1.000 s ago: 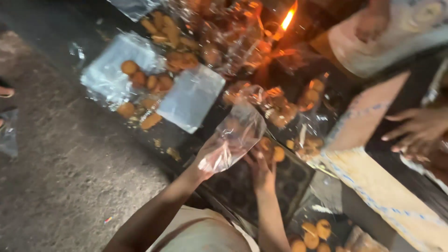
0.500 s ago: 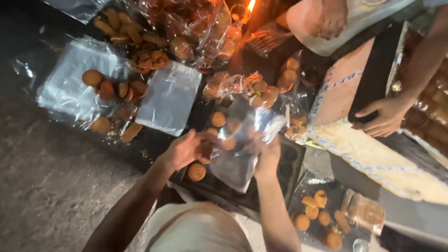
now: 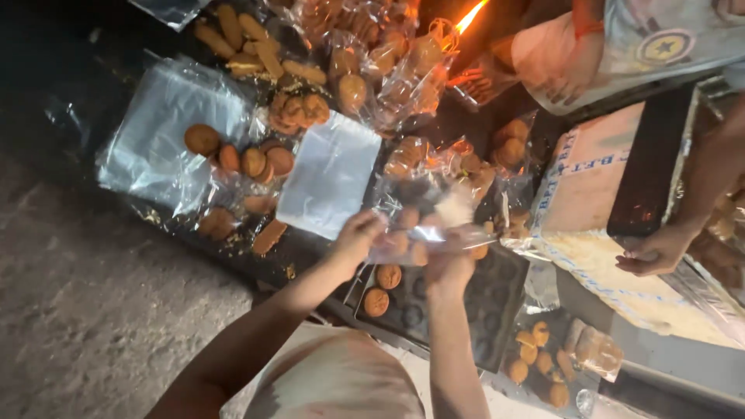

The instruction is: The person is placing cookies into plastic bags and organizing them on a table in a bakery environment.

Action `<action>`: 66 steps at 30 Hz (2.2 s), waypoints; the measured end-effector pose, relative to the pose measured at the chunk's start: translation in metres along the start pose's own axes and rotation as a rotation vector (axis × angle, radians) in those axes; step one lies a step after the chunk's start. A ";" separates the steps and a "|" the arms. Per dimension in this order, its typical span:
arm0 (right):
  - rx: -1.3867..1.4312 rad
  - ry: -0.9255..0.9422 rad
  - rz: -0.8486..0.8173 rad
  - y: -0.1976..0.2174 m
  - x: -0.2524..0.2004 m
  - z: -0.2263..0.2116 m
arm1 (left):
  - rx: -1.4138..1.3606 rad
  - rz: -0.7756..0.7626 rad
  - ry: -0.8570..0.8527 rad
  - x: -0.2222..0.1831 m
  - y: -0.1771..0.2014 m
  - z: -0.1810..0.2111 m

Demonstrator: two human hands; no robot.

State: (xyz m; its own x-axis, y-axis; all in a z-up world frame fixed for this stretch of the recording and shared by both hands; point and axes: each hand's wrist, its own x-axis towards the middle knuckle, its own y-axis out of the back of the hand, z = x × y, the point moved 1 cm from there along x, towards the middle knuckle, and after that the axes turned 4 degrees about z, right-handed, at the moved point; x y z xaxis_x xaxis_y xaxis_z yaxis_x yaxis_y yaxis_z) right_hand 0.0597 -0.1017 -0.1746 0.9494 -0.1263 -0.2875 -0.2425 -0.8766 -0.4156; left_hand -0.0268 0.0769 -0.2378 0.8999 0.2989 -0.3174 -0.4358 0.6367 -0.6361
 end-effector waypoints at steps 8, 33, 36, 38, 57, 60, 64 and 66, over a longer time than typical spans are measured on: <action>-0.669 0.396 -0.075 -0.015 -0.048 0.017 | 0.395 0.019 -0.328 0.006 0.034 0.037; 0.204 0.205 0.032 0.145 -0.002 -0.140 | 1.506 0.917 -0.215 0.118 0.168 0.068; 0.282 0.196 -0.078 0.166 0.005 -0.148 | 1.666 0.922 -0.575 0.077 0.091 0.037; 0.321 0.167 -0.084 0.184 0.008 -0.151 | 1.728 0.834 -0.895 0.040 0.017 0.007; -0.416 0.346 -0.097 0.190 -0.008 -0.099 | 0.878 -0.021 -0.607 -0.055 -0.157 -0.039; -0.708 0.171 -0.425 0.136 -0.024 -0.083 | 1.027 -0.188 -0.667 -0.042 -0.134 -0.054; -0.443 0.184 -0.181 0.110 -0.002 -0.057 | 1.253 0.117 -0.586 -0.013 -0.093 -0.010; -0.422 0.184 -0.217 0.112 0.008 -0.047 | 1.181 0.120 -0.644 -0.018 -0.098 0.016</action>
State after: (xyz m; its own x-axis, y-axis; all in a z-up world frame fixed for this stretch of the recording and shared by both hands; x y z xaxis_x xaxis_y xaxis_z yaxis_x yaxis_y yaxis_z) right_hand 0.0494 -0.2230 -0.1828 0.9976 0.0331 -0.0605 0.0300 -0.9982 -0.0527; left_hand -0.0003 0.0204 -0.1585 0.8451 0.4652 0.2634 -0.5340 0.7119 0.4561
